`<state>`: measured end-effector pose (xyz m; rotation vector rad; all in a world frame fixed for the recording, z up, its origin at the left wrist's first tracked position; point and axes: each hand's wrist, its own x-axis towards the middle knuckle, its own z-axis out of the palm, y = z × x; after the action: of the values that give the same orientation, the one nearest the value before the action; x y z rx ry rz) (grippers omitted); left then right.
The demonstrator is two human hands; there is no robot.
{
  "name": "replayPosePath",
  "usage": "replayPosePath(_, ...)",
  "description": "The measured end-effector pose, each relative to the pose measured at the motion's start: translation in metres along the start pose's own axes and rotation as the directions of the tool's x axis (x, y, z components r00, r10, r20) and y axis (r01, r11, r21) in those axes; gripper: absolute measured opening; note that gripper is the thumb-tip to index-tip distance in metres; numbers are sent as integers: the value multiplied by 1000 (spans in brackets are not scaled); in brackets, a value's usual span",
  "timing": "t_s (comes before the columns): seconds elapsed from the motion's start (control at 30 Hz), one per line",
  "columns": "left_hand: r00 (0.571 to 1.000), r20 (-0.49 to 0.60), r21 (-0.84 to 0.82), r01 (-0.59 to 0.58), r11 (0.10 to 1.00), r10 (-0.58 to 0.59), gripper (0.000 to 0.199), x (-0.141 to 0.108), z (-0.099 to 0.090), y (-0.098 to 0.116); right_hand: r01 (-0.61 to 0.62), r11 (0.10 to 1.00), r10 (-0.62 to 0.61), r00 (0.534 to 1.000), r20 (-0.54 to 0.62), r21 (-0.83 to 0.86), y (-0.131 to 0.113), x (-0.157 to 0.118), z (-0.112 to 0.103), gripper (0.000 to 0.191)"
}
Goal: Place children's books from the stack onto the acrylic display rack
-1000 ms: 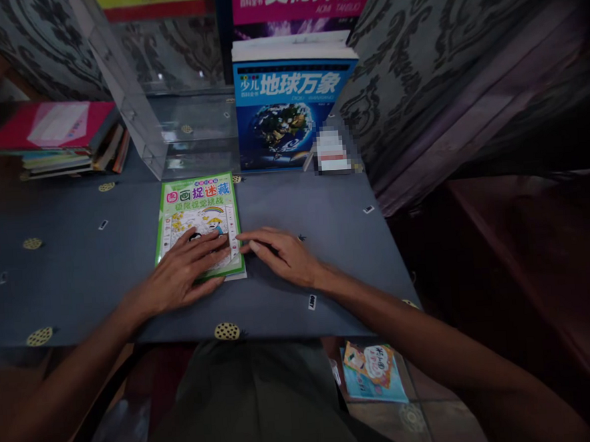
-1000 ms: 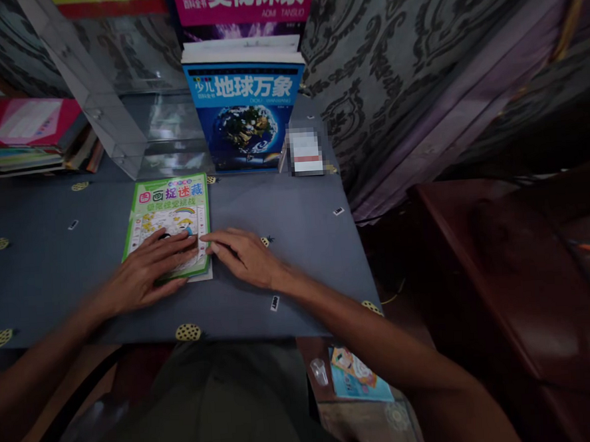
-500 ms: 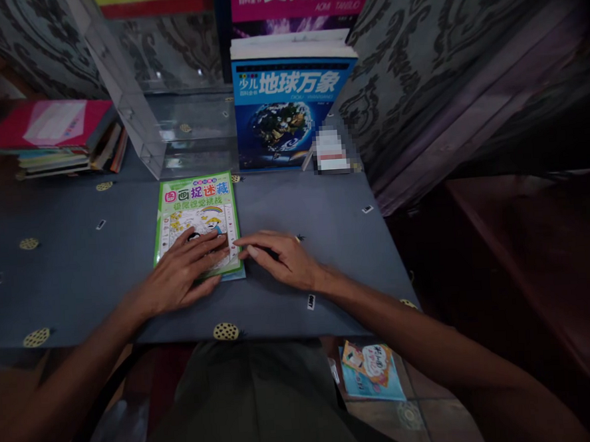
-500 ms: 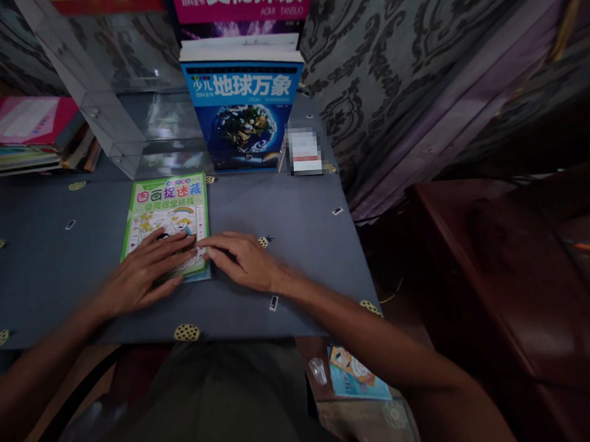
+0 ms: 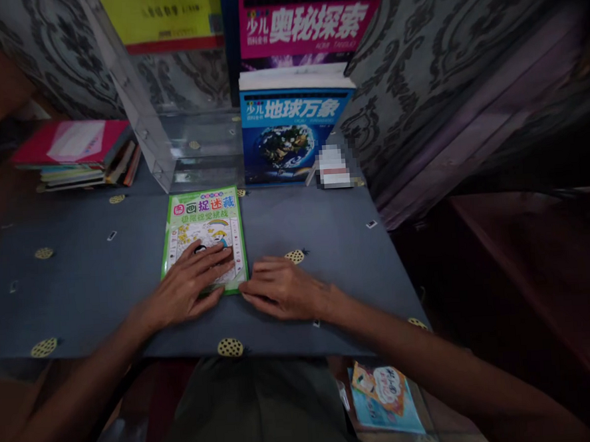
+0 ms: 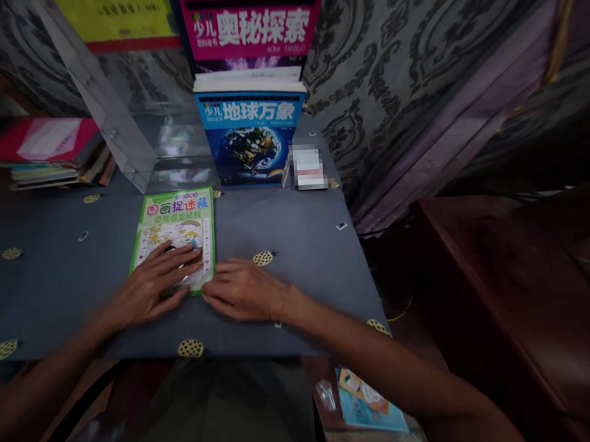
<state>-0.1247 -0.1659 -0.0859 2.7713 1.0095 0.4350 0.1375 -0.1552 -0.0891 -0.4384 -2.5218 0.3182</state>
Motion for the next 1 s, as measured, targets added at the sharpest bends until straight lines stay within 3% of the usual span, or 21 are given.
replayPosePath(0.23,1000,0,41,-10,999,10,49,-1,1,1,21,996,-22,1000,-10,-84,-5,2,2,29)
replayPosePath(0.43,1000,-4,61,-31,998,31,52,-2,2,1,-75,996,76,997,-15,42,0,1,8,19)
replayPosePath(0.53,999,-31,59,-38,998,40,54,-2,2,2,-138,990,138,990,-3,19,5,1,10,14)
replayPosePath(0.8,999,-40,27,24,999,-23,67,-1,1,6,-298,954,298,953,58,-1,34,13,9,43)
replayPosePath(1.0,1000,-15,-21,26,999,-26,62,1,-1,9,-472,875,482,868,116,-108,66,53,19,54)
